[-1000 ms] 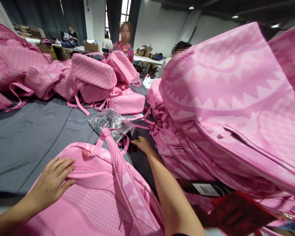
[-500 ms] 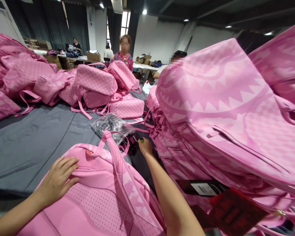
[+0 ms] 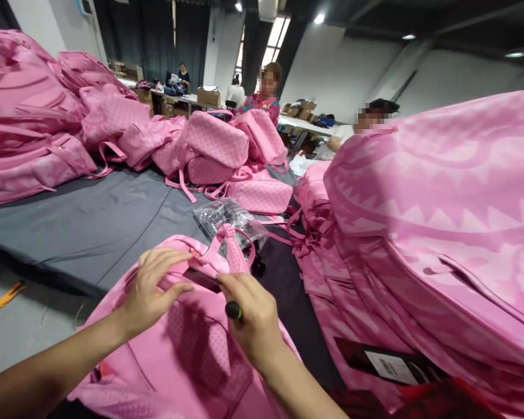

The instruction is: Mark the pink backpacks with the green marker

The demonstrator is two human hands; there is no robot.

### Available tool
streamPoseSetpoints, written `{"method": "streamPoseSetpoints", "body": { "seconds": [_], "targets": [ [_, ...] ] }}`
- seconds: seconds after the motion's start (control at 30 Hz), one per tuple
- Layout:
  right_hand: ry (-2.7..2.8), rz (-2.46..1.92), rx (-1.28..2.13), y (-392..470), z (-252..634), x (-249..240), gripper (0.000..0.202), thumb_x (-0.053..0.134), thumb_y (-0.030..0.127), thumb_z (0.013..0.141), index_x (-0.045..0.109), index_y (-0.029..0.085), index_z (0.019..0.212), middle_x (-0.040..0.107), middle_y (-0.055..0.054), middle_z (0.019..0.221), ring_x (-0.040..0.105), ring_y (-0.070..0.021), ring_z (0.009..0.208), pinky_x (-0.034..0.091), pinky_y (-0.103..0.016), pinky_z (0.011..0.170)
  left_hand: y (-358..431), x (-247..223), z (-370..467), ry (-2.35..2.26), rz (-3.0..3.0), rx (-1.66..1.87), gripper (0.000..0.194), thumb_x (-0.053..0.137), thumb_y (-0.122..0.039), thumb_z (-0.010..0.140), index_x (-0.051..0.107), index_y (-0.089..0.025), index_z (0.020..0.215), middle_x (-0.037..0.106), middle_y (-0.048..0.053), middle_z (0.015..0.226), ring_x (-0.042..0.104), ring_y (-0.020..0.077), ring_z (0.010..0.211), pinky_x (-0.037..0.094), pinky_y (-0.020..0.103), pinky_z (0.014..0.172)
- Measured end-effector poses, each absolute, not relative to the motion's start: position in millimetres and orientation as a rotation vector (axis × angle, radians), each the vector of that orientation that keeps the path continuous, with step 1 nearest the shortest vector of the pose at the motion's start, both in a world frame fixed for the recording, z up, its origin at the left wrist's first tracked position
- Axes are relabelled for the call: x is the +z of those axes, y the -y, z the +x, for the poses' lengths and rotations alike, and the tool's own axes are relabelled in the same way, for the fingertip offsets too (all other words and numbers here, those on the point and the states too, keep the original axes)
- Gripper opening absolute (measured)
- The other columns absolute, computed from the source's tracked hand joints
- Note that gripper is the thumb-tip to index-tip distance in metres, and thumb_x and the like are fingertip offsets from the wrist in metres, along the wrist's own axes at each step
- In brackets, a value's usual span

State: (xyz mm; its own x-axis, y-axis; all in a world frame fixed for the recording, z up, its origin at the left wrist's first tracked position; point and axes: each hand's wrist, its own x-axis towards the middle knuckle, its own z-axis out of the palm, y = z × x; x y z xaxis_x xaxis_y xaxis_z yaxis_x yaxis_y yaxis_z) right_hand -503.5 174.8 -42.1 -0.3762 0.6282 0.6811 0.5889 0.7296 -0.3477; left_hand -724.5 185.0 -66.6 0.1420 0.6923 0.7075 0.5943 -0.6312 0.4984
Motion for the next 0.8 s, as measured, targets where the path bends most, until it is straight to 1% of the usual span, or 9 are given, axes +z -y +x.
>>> {"method": "streamPoseSetpoints", "body": {
  "seconds": [0.07, 0.13, 0.2, 0.3, 0.4, 0.57, 0.63, 0.7, 0.8],
  "targets": [
    [2.144, -0.828, 0.047, -162.4, -517.0, -44.0, 0.029, 0.047, 0.002, 0.090, 0.061, 0.020, 0.108, 0.068, -0.007, 0.092, 0.066, -0.0161, 0.085, 0.054, -0.027, 0.073, -176.9, -61.5, -723.7, -1.104, 2.322, 1.599, 0.006, 0.064, -0.022, 0.091, 0.065, -0.022, 0.096, 0.073, 0.001, 0.093, 0.064, 0.0173, 0.091, 0.042, 0.036, 0.086],
    [2.179, -0.802, 0.037, -156.4, -523.7, -45.1, 0.031, 0.044, 0.000, 0.089, 0.060, 0.019, 0.109, 0.068, -0.009, 0.097, 0.066, -0.0170, 0.089, 0.054, -0.029, 0.075, -169.6, -60.9, -727.4, -0.975, 2.375, 1.667, 0.014, 0.057, -0.009, 0.090, 0.065, -0.021, 0.091, 0.073, -0.001, 0.086, 0.064, 0.0137, 0.082, 0.041, 0.034, 0.081],
    [2.218, -0.777, -0.033, -153.1, -527.0, -43.6, 0.033, 0.044, 0.000, 0.089, 0.060, 0.017, 0.111, 0.069, -0.010, 0.098, 0.067, -0.0176, 0.088, 0.054, -0.028, 0.073, -164.3, -63.2, -733.1, -0.916, 2.431, 1.719, 0.019, 0.055, -0.004, 0.089, 0.064, -0.020, 0.094, 0.073, 0.000, 0.087, 0.064, 0.0129, 0.081, 0.041, 0.034, 0.080],
    [2.276, -0.759, -0.147, -148.8, -531.0, -38.9, 0.032, 0.043, 0.001, 0.090, 0.063, 0.017, 0.110, 0.070, -0.009, 0.091, 0.066, -0.0169, 0.078, 0.052, -0.027, 0.065, -159.7, -67.8, -740.6, -0.891, 2.443, 1.761, 0.017, 0.057, -0.005, 0.088, 0.063, -0.020, 0.094, 0.073, 0.000, 0.087, 0.065, 0.0127, 0.082, 0.041, 0.033, 0.081],
    [2.297, -0.778, -0.187, -144.0, -535.6, -37.6, 0.030, 0.042, 0.001, 0.089, 0.064, 0.016, 0.104, 0.070, -0.008, 0.085, 0.065, -0.0169, 0.072, 0.052, -0.027, 0.063, -156.7, -71.0, -744.4, -0.878, 2.439, 1.739, 0.011, 0.059, -0.009, 0.089, 0.062, -0.019, 0.092, 0.072, -0.001, 0.085, 0.065, 0.0122, 0.080, 0.041, 0.033, 0.081],
    [2.335, -0.825, -0.133, -139.8, -540.7, -39.8, 0.038, 0.040, -0.006, 0.080, 0.062, 0.017, 0.101, 0.070, -0.008, 0.091, 0.066, -0.0177, 0.079, 0.053, -0.027, 0.068, -153.6, -77.5, -748.5, -0.843, 2.453, 1.706, 0.013, 0.057, -0.007, 0.089, 0.060, -0.019, 0.093, 0.072, 0.000, 0.085, 0.064, 0.0128, 0.080, 0.043, 0.034, 0.082],
    [2.331, -0.905, -0.111, -144.3, -539.6, -40.3, 0.043, 0.040, -0.007, 0.075, 0.063, 0.019, 0.100, 0.070, -0.007, 0.097, 0.067, -0.0178, 0.085, 0.053, -0.026, 0.070, -154.5, -85.2, -751.9, -0.880, 2.432, 1.687, 0.008, 0.061, -0.018, 0.091, 0.060, -0.020, 0.099, 0.072, 0.002, 0.090, 0.064, 0.0151, 0.086, 0.045, 0.035, 0.086],
    [2.269, -1.018, -0.092, -154.2, -536.6, -42.9, 0.042, 0.043, -0.005, 0.075, 0.064, 0.021, 0.100, 0.070, -0.006, 0.098, 0.068, -0.0177, 0.086, 0.053, -0.026, 0.071, -157.9, -97.6, -757.0, -1.116, 2.394, 1.646, 0.031, 0.064, -0.035, 0.091, 0.057, -0.020, 0.117, 0.070, 0.008, 0.109, 0.062, 0.0211, 0.106, 0.045, 0.039, 0.097],
    [2.128, -1.144, 0.003, -175.9, -533.3, -53.4, 0.035, 0.047, 0.000, 0.078, 0.066, 0.022, 0.099, 0.072, -0.003, 0.089, 0.070, -0.0167, 0.079, 0.053, -0.025, 0.068, -167.3, -121.3, -766.3, -1.683, 2.292, 1.417, 0.072, 0.063, -0.050, 0.088, 0.036, -0.015, 0.145, 0.050, 0.021, 0.143, 0.045, 0.0329, 0.134, 0.038, 0.052, 0.109]
  ]
}}
